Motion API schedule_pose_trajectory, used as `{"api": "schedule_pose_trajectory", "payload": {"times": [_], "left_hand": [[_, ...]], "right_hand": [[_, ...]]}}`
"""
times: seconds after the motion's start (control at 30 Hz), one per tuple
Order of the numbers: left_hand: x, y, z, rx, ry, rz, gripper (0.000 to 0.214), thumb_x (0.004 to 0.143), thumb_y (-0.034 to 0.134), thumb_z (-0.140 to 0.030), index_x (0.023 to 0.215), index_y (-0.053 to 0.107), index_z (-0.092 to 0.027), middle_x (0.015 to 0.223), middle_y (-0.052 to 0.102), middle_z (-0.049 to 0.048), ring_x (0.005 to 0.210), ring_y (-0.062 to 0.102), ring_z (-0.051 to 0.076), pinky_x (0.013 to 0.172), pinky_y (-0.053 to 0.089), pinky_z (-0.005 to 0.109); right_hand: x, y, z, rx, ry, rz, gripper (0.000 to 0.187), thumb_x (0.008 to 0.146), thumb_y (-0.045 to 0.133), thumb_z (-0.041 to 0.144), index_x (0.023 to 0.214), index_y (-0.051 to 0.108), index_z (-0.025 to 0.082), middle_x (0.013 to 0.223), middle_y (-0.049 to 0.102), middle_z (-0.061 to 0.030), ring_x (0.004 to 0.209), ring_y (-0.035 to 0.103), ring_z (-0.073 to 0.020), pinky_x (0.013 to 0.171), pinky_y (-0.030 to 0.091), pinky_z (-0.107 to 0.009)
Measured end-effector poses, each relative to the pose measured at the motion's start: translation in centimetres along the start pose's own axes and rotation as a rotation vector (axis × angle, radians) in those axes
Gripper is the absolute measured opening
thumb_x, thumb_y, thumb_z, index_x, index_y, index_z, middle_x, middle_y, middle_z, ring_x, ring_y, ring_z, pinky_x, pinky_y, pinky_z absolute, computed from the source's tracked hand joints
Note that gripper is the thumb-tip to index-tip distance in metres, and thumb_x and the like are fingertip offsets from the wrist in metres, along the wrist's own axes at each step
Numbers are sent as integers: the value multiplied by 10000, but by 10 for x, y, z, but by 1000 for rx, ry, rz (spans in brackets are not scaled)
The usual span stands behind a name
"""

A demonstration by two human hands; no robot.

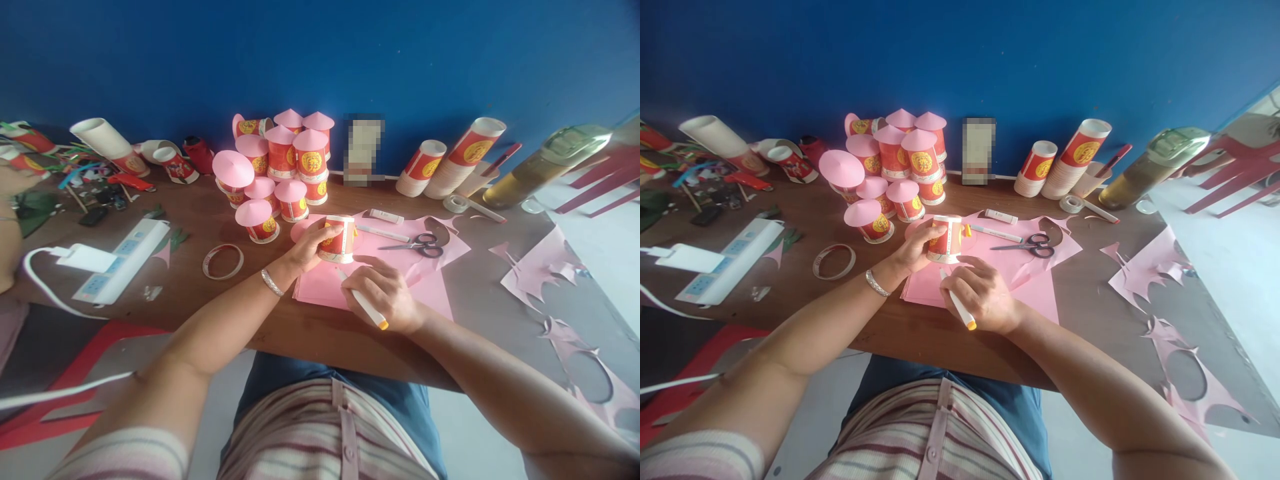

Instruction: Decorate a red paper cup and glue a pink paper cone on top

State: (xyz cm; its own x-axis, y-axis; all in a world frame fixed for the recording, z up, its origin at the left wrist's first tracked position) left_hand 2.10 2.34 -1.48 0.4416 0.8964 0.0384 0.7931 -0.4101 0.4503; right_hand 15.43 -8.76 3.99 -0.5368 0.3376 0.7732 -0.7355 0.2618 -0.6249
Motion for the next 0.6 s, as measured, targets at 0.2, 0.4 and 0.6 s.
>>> {"api": "schedule_pose_trajectory", "payload": {"times": [0.2,0.4,0.6], "left_hand": [[-2,4,-4,-2,-4,30,290,837,770,-409,941,716,-144,859,721,48,766,675,186,667,520,293],[3,-2,1,-8,16,20,350,848,766,-434,1059,732,-157,886,717,44,810,668,194,739,516,323],[2,0,4,8,-13,8,305,862,768,-453,856,706,-154,756,639,11,676,576,137,650,451,281]], "right_hand": [[1,2,-1,87,38,18,151,917,589,81,972,575,221,759,661,41,627,623,-115,1077,576,-510],[1,3,-1,135,40,14,162,922,579,75,997,577,218,767,663,36,627,620,-127,1088,572,-521],[-1,7,-1,147,40,23,177,925,582,72,1023,579,220,784,665,34,649,645,-136,1086,566,-517]]}}
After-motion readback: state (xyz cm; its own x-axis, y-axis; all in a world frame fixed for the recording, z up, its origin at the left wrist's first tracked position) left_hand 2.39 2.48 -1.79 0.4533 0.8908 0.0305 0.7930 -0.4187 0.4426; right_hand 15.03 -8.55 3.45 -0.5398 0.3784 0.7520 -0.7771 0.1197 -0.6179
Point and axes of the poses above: each hand's wrist, its own x-axis towards the middle knuckle, its own y-axis out of the palm, z = x × y, the point moved 5 cm from there along x, towards the middle knuckle
